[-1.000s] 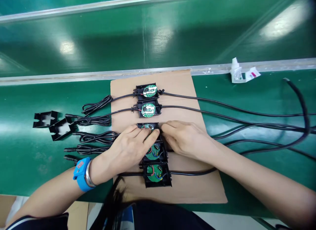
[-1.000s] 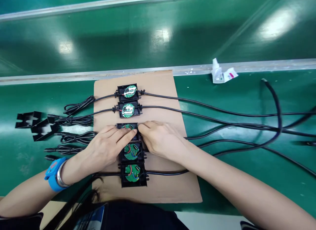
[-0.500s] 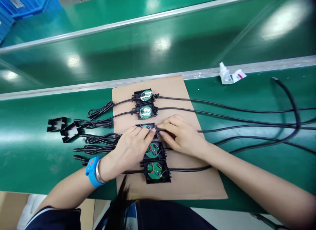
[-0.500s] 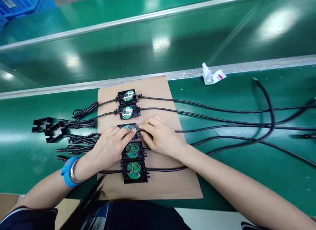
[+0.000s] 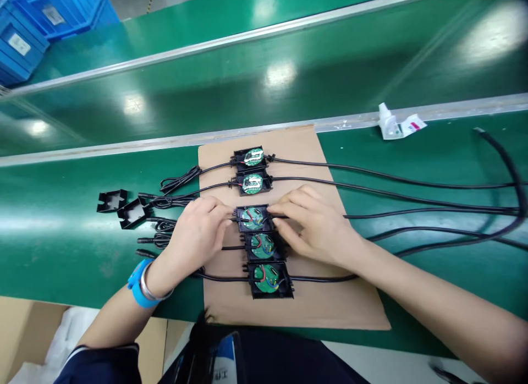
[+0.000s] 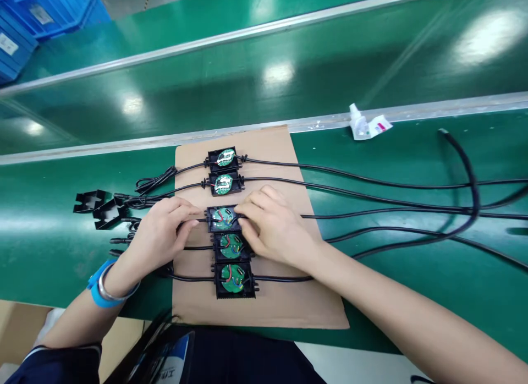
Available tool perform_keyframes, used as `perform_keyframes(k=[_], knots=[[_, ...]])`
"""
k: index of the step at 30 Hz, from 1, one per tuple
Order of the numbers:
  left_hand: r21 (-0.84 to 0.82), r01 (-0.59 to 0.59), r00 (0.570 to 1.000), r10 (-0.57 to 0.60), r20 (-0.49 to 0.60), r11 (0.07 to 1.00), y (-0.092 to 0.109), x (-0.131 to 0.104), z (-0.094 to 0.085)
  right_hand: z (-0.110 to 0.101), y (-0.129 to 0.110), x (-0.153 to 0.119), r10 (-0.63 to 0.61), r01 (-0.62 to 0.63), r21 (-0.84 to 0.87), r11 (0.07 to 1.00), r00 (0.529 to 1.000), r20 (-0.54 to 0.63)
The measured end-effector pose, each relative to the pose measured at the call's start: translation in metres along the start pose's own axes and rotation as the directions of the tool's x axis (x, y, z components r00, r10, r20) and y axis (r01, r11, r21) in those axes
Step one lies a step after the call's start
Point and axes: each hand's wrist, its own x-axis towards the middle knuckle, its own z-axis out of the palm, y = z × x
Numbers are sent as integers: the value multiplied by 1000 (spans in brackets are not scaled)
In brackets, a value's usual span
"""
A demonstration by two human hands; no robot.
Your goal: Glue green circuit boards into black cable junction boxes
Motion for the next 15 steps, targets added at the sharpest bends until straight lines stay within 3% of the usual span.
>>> perform_keyframes(k=[3,6,11,15], knots=[[-6,70,993,-70,94,997,-6,0,9,7,-27,7,-45,53,-119,992,997,68],[-11,67,992,-65,104,998,-8,3,20,20,-45,16,-75,107,-224,969,986,146],[18,20,990,-22,142,1000,-8,5,25,30,-46,30,-150,187,-229,955,974,169],[16,6,986,-9,169,1000,-11,7,15,24,-40,33,-112,141,-162,977,978,175]])
